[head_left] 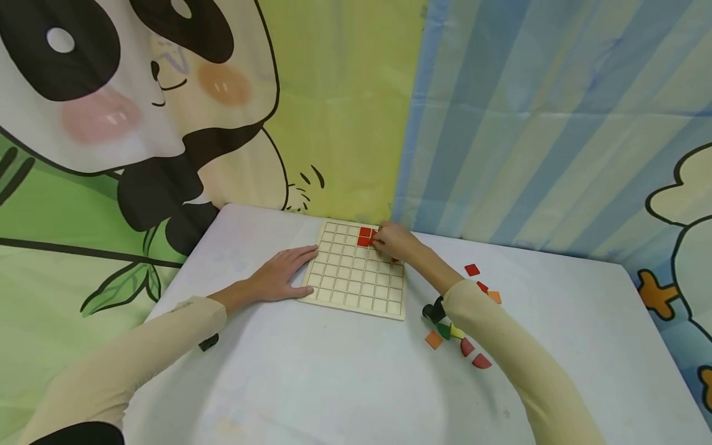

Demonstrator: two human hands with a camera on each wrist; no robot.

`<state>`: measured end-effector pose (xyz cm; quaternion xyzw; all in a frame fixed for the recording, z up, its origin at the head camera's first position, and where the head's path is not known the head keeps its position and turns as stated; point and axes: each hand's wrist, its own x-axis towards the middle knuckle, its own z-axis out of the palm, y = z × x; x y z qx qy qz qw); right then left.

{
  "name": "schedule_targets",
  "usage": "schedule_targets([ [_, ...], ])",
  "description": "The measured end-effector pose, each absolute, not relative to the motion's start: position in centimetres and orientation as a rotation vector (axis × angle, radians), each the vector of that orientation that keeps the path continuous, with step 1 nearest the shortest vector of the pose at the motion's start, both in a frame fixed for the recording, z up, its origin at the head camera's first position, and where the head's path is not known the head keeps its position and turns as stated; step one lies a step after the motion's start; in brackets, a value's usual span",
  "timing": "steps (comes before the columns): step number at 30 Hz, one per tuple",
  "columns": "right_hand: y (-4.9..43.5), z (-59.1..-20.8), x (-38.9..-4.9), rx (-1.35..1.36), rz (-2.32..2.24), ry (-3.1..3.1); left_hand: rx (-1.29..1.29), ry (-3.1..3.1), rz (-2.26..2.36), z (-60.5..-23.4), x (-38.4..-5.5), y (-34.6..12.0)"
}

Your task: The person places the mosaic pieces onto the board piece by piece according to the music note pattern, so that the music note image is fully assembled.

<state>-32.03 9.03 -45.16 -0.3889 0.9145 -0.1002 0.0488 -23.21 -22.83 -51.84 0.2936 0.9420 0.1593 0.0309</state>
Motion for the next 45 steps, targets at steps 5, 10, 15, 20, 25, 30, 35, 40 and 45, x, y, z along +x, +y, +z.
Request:
schedule_targets([
  [5,9.07,-44.93,-32.13,-1.211,-0.292,2.785,0.909,2.907,0.501,-51.52,-23.31,-22.84],
  [10,9.22,-44.80,-31.97,-1.209,-0.308,2.771,0.936,2.914,0.496,-51.71,-23.29,-22.84],
  [15,9.46,-44.88,-31.93,-1.204,-0.357,2.747,0.952,2.919,0.502,-51.98,-23.36,-22.87],
  [20,9.60,-45.08,-32.09,-1.202,-0.379,2.737,0.950,2.920,0.484,-52.17,-23.45,-22.91],
  [25,9.65,-45.25,-32.25,-1.186,-0.387,2.733,0.929,2.909,0.494,-52.03,-23.46,-22.86],
  [30,9.53,-45.34,-32.42,-1.152,-0.368,2.737,0.903,2.894,0.496,-51.87,-23.45,-22.85],
  [35,9.22,-45.24,-32.68,-1.082,-0.378,2.721,0.904,2.898,0.479,-51.93,-23.56,-22.90],
  [40,9.01,-45.17,-32.75,-1.065,-0.406,2.700,0.905,2.899,0.483,-51.96,-23.52,-22.88],
  [45,9.13,-45.39,-32.86,-1.105,-0.451,2.704,0.911,2.899,0.476,-51.92,-23.54,-22.86],
])
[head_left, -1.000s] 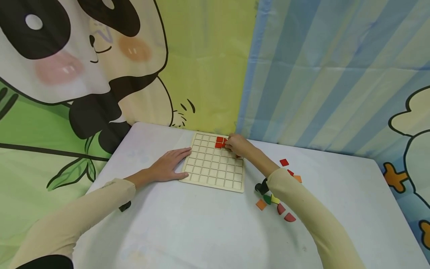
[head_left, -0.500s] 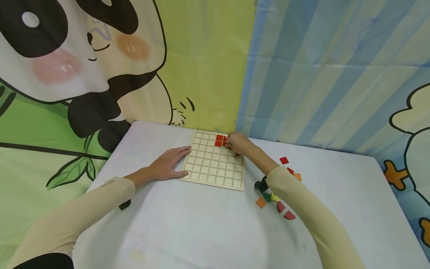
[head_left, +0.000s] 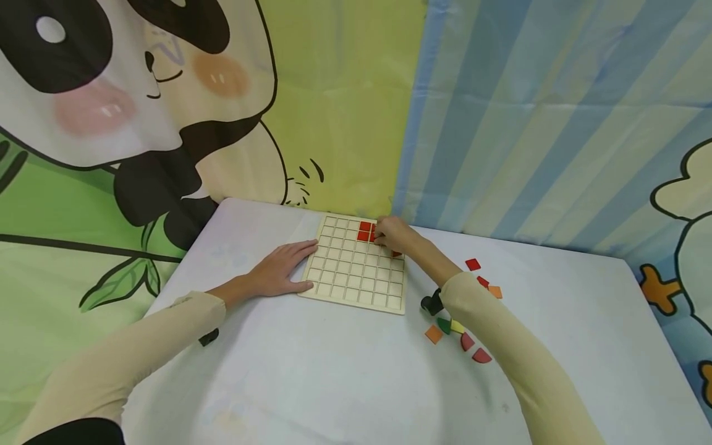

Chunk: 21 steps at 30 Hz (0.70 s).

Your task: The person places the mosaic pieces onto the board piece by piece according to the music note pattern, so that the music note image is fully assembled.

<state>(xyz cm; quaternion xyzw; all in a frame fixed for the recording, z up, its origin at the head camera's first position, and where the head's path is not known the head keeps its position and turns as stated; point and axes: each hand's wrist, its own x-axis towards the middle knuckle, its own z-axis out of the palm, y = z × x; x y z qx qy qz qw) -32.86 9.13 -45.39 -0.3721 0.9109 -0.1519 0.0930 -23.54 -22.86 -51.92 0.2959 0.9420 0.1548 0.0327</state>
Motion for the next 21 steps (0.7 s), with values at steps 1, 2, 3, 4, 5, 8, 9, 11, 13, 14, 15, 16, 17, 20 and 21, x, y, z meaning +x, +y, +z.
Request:
schedule_targets([
  [1,9.2,-45.4,-32.9,-1.116,-0.456,2.707,0.913,2.900,0.476,-51.9,-23.6,-22.8],
  [2,9.4,-45.3,-32.9,-1.126,-0.459,2.709,0.910,2.897,0.477,-51.7,-23.6,-22.8],
  [3,9.5,-45.2,-32.8,-1.137,-0.463,2.708,0.907,2.892,0.482,-51.6,-23.6,-22.7],
  [4,9.5,-45.2,-32.7,-1.156,-0.463,2.706,0.903,2.894,0.476,-51.6,-23.5,-22.7],
  [5,9.6,-45.1,-32.7,-1.167,-0.457,2.705,0.900,2.889,0.484,-51.6,-23.5,-22.7],
  [8,9.9,-45.1,-32.5,-1.168,-0.445,2.693,0.892,2.885,0.490,-51.7,-23.3,-22.6],
  [9,10.1,-45.2,-32.4,-1.166,-0.446,2.691,0.894,2.885,0.497,-51.8,-23.2,-22.5],
  [11,10.6,-45.1,-32.3,-1.128,-0.475,2.687,0.898,2.882,0.508,-51.9,-23.1,-22.4],
  [13,11.2,-44.3,-32.0,-1.104,-0.545,2.685,0.901,2.880,0.514,-51.9,-23.1,-22.3],
  [14,11.6,-43.8,-31.8,-1.111,-0.581,2.696,0.905,2.878,0.519,-51.9,-23.1,-22.3],
  [15,12.1,-43.1,-31.5,-1.121,-0.613,2.708,0.911,2.878,0.521,-51.9,-23.1,-22.3],
  [16,12.7,-42.5,-31.2,-1.146,-0.641,2.721,0.912,2.880,0.517,-51.9,-23.2,-22.3],
  [17,13.3,-41.7,-30.7,-1.178,-0.660,2.732,0.916,2.886,0.509,-51.9,-23.2,-22.4],
  [20,15.7,-40.0,-29.4,-1.259,-0.631,2.784,0.916,2.902,0.481,-52.0,-23.4,-22.6],
  [21,16.6,-39.6,-28.8,-1.253,-0.606,2.795,0.914,2.907,0.472,-52.0,-23.5,-22.7],
])
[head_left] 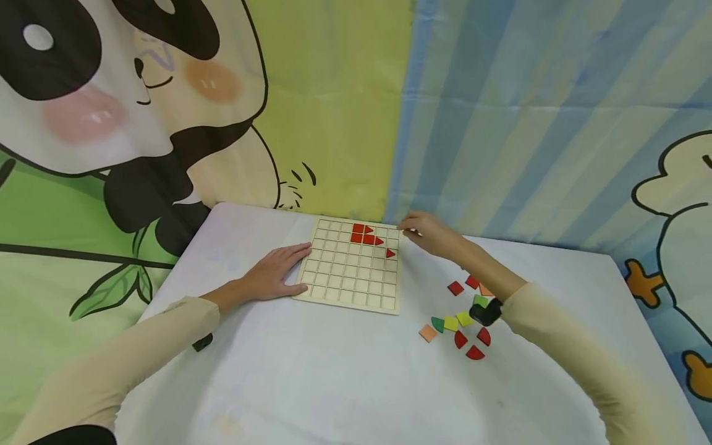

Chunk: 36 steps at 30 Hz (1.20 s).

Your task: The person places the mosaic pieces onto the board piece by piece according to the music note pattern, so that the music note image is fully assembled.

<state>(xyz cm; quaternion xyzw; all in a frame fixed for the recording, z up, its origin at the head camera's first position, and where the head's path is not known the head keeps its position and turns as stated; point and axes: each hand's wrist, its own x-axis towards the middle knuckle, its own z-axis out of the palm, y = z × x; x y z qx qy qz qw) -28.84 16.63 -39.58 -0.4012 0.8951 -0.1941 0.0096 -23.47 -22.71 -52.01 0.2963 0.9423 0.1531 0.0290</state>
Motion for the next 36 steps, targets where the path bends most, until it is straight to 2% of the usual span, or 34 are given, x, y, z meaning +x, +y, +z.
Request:
schedule_targets([
  [5,21.1,-39.1,-26.6,-1.120,-0.522,2.812,0.917,2.919,0.466,-51.9,-23.5,-23.2],
  [14,26.7,-41.2,-23.6,-0.853,-0.391,2.814,0.901,2.905,0.489,-51.7,-23.3,-23.3],
  [24,29.0,-42.2,-21.9,-0.598,-0.200,2.867,0.903,2.901,0.502,-52.2,-23.3,-23.0],
  [36,29.9,-43.8,-21.4,-0.561,-0.231,2.892,0.925,2.912,0.504,-52.0,-23.3,-22.7],
])
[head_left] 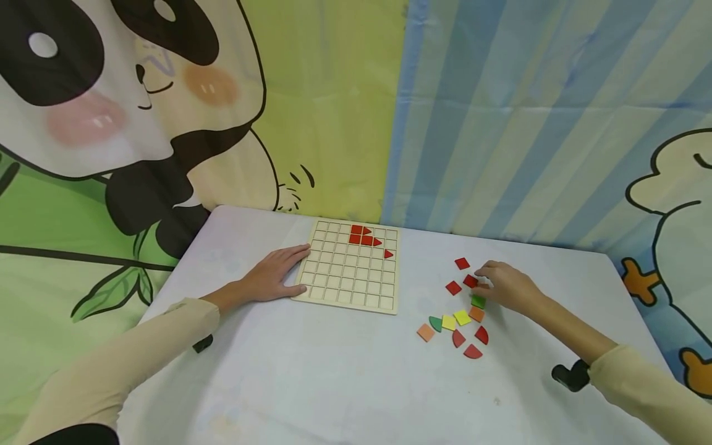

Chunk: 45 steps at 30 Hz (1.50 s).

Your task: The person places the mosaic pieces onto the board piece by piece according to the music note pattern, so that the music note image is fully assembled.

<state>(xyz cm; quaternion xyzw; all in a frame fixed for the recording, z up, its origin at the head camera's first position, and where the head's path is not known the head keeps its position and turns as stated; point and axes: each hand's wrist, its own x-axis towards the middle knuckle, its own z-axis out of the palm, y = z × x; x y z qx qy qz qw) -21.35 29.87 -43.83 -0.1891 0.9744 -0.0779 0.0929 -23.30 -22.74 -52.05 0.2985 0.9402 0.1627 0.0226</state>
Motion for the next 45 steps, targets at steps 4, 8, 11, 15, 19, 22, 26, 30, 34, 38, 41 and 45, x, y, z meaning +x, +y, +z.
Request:
schedule_targets([
  [4,29.8,-44.4,-21.5,-0.533,-0.240,2.917,0.911,2.900,0.514,-52.1,-23.3,-22.7],
  [8,29.7,-44.9,-21.6,-0.533,-0.263,2.920,0.906,2.896,0.512,-52.0,-23.3,-22.6],
  [11,29.6,-45.2,-21.9,-0.550,-0.258,2.909,0.905,2.900,0.501,-52.1,-23.3,-22.7],
  [15,29.7,-45.8,-22.3,-0.593,-0.250,2.917,0.913,2.903,0.499,-51.9,-23.2,-22.7],
  [19,29.9,-45.9,-22.5,-0.633,-0.252,2.931,0.912,2.895,0.511,-51.7,-23.1,-22.5],
  [22,29.7,-45.7,-22.5,-0.616,-0.264,2.923,0.898,2.892,0.505,-51.6,-23.1,-22.4],
  [26,28.6,-45.0,-22.4,-0.523,-0.383,2.920,0.890,2.893,0.493,-51.6,-23.2,-22.5],
  [30,26.5,-43.7,-21.9,-0.576,-0.574,2.922,0.891,2.897,0.486,-51.8,-23.2,-22.7],
  [34,23.8,-42.5,-21.4,-0.778,-0.694,2.912,0.897,2.895,0.497,-51.8,-23.1,-22.8],
  [38,21.1,-41.9,-21.2,-1.009,-0.754,2.911,0.911,2.900,0.490,-51.9,-23.1,-22.9],
  [41,19.1,-41.8,-21.5,-1.150,-0.795,2.898,0.920,2.905,0.503,-51.9,-23.1,-22.9],
  [45,16.9,-41.7,-22.0,-1.257,-0.850,2.866,0.942,2.918,0.503,-52.0,-23.2,-22.9],
])
